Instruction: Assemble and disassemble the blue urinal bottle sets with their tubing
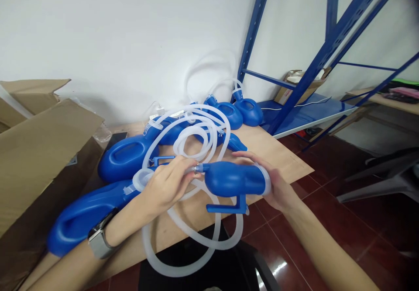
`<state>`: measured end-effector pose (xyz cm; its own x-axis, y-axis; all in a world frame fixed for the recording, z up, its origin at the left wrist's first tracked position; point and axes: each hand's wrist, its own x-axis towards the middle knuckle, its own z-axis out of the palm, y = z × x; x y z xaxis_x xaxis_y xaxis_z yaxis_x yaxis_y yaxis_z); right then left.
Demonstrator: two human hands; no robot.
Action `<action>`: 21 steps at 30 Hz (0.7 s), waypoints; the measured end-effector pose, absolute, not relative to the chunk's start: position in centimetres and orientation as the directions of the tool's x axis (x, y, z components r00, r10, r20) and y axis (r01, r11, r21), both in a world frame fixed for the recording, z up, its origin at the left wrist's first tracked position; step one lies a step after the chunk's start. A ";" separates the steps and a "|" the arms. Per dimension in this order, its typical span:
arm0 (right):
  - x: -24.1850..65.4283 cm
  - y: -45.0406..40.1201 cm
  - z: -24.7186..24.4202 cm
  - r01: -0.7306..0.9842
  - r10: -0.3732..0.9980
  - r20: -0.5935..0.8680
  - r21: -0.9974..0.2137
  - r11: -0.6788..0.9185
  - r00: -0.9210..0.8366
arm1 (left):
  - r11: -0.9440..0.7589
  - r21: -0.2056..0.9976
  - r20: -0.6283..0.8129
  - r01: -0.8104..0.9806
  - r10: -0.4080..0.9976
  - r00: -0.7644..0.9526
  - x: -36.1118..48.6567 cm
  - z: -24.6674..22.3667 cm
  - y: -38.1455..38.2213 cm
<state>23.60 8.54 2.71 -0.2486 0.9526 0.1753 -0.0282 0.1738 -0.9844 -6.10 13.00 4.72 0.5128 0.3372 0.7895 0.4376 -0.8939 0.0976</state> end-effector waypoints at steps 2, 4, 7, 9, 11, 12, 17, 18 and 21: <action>22.9 8.6 3.1 0.016 0.959 0.200 -0.978 0.207 -0.200 | -0.896 0.080 0.777 0.436 0.330 0.536 -6.2 4.5 13.0; 22.4 8.7 3.3 0.076 0.952 0.262 -0.958 0.276 -0.156 | -0.899 0.062 0.776 0.433 0.316 0.546 -6.5 4.5 13.0; 21.9 8.4 3.3 0.096 0.914 0.380 -0.913 0.395 -0.144 | -0.902 0.026 0.801 0.431 0.277 0.531 -6.9 4.7 12.7; 21.6 8.2 3.5 0.123 0.877 0.458 -0.871 0.475 -0.147 | -0.892 0.011 0.805 0.452 0.276 0.525 -7.1 4.9 12.6; 21.6 7.9 3.8 0.194 0.838 0.519 -0.816 0.545 -0.168 | -0.891 0.014 0.787 0.454 0.290 0.544 -7.2 5.1 12.5; 21.6 7.9 4.0 0.234 0.820 0.540 -0.786 0.572 -0.188 | -0.896 0.038 0.773 0.443 0.307 0.555 -7.2 5.2 12.5; 22.4 8.0 4.3 0.275 0.736 0.615 -0.683 0.676 -0.283 | -0.899 0.167 0.754 0.405 0.381 0.534 -7.1 6.1 12.1; 22.5 8.1 4.3 0.279 0.720 0.629 -0.664 0.694 -0.292 | -0.900 0.168 0.757 0.403 0.379 0.532 -7.0 6.2 12.0; 22.8 8.1 4.3 0.310 0.678 0.666 -0.603 0.735 -0.311 | -0.914 0.184 0.765 0.361 0.364 0.532 -6.8 6.2 11.8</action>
<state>22.81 8.13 4.32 -0.3109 0.6780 0.6660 0.3104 0.7348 -0.6031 -6.84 11.83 6.23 0.5315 0.3636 0.7650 0.3610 -0.9143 0.1837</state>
